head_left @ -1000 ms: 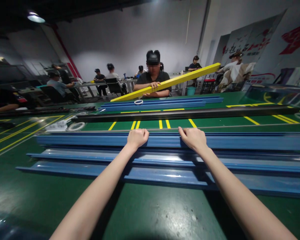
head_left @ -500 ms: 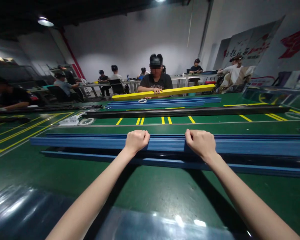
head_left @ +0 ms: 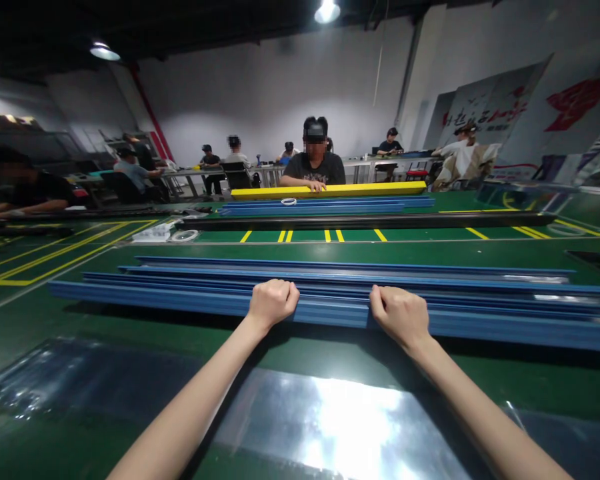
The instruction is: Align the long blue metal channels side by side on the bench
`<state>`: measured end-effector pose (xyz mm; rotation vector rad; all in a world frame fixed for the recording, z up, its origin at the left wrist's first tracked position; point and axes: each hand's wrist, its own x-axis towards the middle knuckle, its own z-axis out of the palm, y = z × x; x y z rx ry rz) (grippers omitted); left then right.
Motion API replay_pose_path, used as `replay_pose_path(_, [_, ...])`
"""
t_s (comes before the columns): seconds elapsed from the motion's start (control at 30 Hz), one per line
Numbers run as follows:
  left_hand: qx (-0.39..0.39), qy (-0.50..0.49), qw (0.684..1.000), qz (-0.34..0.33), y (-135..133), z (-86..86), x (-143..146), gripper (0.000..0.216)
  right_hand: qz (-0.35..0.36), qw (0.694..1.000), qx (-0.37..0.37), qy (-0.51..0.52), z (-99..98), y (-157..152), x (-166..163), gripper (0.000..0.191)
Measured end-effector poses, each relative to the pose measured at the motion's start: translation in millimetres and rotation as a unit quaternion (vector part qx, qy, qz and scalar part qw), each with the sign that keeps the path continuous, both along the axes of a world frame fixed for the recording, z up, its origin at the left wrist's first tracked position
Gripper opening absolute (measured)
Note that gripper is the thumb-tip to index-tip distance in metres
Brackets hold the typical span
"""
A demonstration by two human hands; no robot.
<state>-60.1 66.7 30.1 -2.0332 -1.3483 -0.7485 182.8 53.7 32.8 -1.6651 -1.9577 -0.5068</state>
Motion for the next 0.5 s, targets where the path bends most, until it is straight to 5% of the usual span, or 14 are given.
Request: replay_pose_path(0.5, [0.032,0.011,0.999,-0.03,-6,-29.9,-13,0.041,0.083,0.994,0.072,-0.007,-32.5,-2,-5,0.044])
